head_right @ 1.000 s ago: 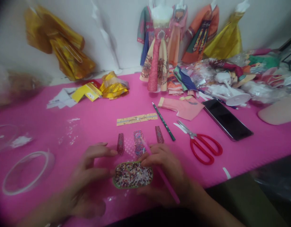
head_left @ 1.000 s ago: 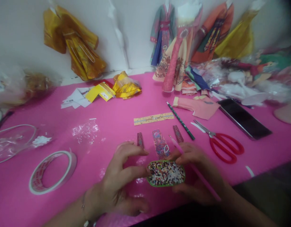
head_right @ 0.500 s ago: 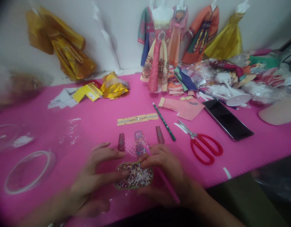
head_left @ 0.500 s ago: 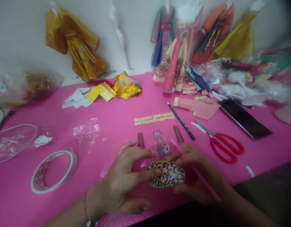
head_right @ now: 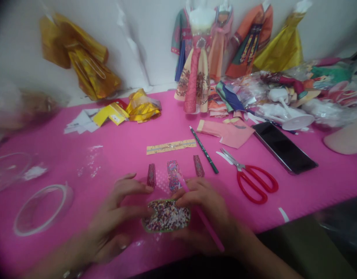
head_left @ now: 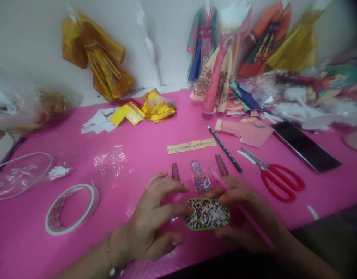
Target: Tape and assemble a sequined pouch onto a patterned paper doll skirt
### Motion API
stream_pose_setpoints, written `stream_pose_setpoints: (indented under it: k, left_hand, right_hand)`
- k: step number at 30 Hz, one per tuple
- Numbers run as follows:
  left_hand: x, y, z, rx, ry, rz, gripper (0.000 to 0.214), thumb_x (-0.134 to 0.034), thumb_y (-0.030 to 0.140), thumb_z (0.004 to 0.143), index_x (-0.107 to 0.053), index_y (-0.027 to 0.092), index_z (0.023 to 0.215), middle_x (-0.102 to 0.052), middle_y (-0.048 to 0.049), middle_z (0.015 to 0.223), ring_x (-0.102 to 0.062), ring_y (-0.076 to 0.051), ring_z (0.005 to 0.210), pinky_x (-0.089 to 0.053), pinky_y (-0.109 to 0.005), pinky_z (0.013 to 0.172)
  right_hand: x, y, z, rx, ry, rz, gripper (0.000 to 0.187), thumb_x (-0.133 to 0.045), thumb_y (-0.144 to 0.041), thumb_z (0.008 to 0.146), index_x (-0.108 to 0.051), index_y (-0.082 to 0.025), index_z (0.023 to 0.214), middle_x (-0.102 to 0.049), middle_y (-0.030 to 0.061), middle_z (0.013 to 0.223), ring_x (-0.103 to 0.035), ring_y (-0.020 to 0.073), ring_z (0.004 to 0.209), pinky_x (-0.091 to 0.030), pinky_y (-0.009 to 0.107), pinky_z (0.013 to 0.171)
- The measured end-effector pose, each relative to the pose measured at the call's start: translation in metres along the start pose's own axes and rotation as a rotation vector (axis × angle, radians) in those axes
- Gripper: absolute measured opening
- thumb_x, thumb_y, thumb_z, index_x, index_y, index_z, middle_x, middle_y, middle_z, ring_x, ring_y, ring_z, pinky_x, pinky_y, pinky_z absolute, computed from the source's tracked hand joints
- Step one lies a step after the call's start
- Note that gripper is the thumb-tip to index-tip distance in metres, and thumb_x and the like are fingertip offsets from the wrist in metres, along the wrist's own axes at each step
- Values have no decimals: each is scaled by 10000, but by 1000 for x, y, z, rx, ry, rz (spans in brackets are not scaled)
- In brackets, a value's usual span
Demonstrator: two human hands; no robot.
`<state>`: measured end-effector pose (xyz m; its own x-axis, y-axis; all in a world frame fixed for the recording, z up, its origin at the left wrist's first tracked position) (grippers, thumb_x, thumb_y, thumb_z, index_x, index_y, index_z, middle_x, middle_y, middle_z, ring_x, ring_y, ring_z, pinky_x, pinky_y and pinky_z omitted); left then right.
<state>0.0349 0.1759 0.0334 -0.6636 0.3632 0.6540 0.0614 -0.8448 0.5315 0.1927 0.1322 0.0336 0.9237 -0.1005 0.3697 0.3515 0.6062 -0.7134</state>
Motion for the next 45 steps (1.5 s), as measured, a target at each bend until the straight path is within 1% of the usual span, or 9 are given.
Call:
stream_pose_setpoints:
  k: [5, 8, 13, 18, 22, 25, 28, 39, 45]
  left_hand:
    - [-1, 1, 1, -18, -25, -9, 415, -353, 444, 1016, -625, 190, 1197, -540, -96, 1255, -492, -254, 1195, -250, -473, 1136]
    - [3, 0, 5, 32, -25, -32, 351, -340, 334, 1035, -651, 202, 1131, -567, -91, 1214, -514, -237, 1168, -308, -469, 1106]
    - [6, 5, 13, 30, -21, -46, 146, -507, 156, 965, -648, 186, 989, -584, -65, 1123, -540, -195, 1084, -325, -411, 1089]
    - [4, 5, 14, 39, -11, -104, 148, -574, 58, 883, -612, 190, 937, -591, -56, 1102, -553, -199, 1071, -337, -422, 1077]
    - [2, 0, 9, 66, -2, -148, 182, -649, 195, 880, -562, 188, 1040, -595, -78, 1146, -545, -233, 1116, -335, -457, 1079]
    - [-2, -9, 4, 109, -11, -155, 515, -723, 453, 822, -516, 173, 1202, -563, -108, 1192, -523, -265, 1132, -369, -462, 1043]
    - [-6, -15, 3, 139, -18, -136, 691, -769, 567, 727, -510, 179, 1236, -544, -110, 1187, -519, -276, 1108, -421, -444, 971]
    - [-9, -14, 7, 142, -43, -63, 552, -776, 479, 760, -553, 196, 1178, -588, -82, 1114, -553, -256, 1040, -430, -428, 935]
    - [-6, -7, 3, 48, -15, -53, 453, -741, 421, 810, -553, 205, 1161, -579, -105, 1173, -539, -272, 1101, -376, -499, 1032]
  right_hand:
    - [0, -1, 0, 7, -7, -11, 293, -699, -349, 875, -557, -174, 1063, -677, 67, 1002, -634, 197, 943, -496, 333, 853]
    - [-2, -1, 1, 10, -26, -25, 286, -685, -358, 886, -550, -176, 1061, -676, 64, 990, -638, 191, 930, -501, 325, 829]
    - [-3, -3, 2, 32, -38, -31, 295, -714, -348, 865, -558, -177, 1048, -678, 63, 980, -638, 194, 912, -505, 333, 805]
    - [-6, -1, 0, 33, -63, -9, 309, -735, -350, 848, -562, -174, 1034, -682, 56, 971, -630, 187, 885, -497, 338, 798]
    - [-6, 0, -1, 32, -69, -13, 305, -715, -362, 863, -557, -175, 1046, -677, 61, 996, -626, 192, 919, -496, 344, 833]
    - [-3, -2, 0, 36, -24, -40, 299, -716, -352, 865, -556, -175, 1047, -675, 63, 992, -621, 192, 939, -501, 320, 822]
    - [0, -4, 1, 38, 1, -46, 302, -719, -346, 863, -552, -172, 1045, -675, 63, 991, -622, 185, 919, -495, 316, 830]
    - [-3, 2, -5, 17, -34, -38, 366, -725, -359, 850, -527, -197, 1112, -675, 62, 1017, -636, 211, 908, -486, 375, 822]
    - [0, -2, 1, 31, -3, -67, 370, -726, -379, 849, -530, -229, 1125, -686, 45, 983, -661, 207, 855, -524, 361, 752]
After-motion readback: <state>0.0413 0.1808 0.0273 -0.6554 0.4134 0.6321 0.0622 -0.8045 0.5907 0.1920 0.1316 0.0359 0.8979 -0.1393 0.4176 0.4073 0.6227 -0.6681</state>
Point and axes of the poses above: each hand's wrist, its own z-axis towards the middle knuckle, its own x-axis out of the back of the hand, y = z × x, the point moved 9 cm from there along z, towards the middle knuckle
